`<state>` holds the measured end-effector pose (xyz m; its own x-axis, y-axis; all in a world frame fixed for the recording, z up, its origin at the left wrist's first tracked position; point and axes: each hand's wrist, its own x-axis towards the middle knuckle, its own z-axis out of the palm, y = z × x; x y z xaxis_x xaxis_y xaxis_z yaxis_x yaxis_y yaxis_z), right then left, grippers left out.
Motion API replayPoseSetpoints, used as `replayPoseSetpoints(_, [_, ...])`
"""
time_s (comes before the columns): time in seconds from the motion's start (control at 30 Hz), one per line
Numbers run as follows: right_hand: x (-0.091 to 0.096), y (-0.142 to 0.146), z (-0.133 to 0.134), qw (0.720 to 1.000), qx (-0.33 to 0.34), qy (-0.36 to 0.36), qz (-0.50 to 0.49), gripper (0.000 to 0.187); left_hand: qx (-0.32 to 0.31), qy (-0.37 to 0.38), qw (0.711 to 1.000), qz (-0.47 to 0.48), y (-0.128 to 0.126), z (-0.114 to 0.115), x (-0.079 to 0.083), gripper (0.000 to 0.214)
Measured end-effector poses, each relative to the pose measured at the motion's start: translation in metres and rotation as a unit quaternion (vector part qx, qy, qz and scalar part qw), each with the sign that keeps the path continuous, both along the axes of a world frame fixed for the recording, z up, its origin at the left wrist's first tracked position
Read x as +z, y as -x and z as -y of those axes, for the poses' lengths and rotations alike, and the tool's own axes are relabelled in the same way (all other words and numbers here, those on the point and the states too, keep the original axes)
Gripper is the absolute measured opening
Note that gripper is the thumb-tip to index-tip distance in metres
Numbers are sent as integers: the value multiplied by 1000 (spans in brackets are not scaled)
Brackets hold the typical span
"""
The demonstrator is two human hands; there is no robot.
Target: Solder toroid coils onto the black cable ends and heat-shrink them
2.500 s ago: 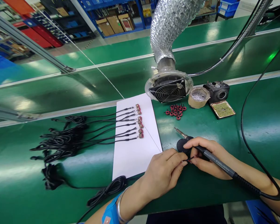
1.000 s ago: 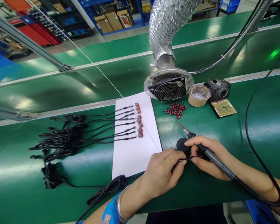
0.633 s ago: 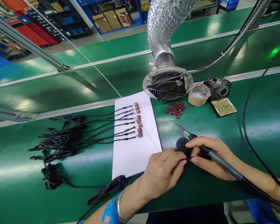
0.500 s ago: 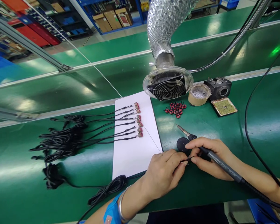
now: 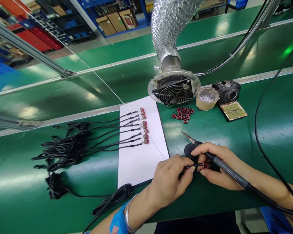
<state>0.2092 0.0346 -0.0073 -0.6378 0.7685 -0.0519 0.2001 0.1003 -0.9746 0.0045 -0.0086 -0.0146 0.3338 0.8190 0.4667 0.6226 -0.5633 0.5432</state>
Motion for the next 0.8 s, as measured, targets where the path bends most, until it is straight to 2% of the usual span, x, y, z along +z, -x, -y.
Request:
replayPoseSetpoints(0.3, [-1, 4, 1, 1000, -27, 9, 2, 36, 10, -22, 1000, -3, -5, 2, -2, 3])
replayPoseSetpoints(0.43, [-5, 1, 3, 999, -31, -25, -16, 36, -7, 3, 1000, 19, -5, 2, -1, 3])
replayPoseSetpoints(0.57, [-9, -2, 1, 997, -47, -55, -15, 40, 3, 3, 1000, 24, -3, 0, 1, 3])
replayPoseSetpoints(0.8, [-7, -3, 0, 998, -19, -62, 0, 36, -7, -4, 1000, 4, -1, 0, 1, 6])
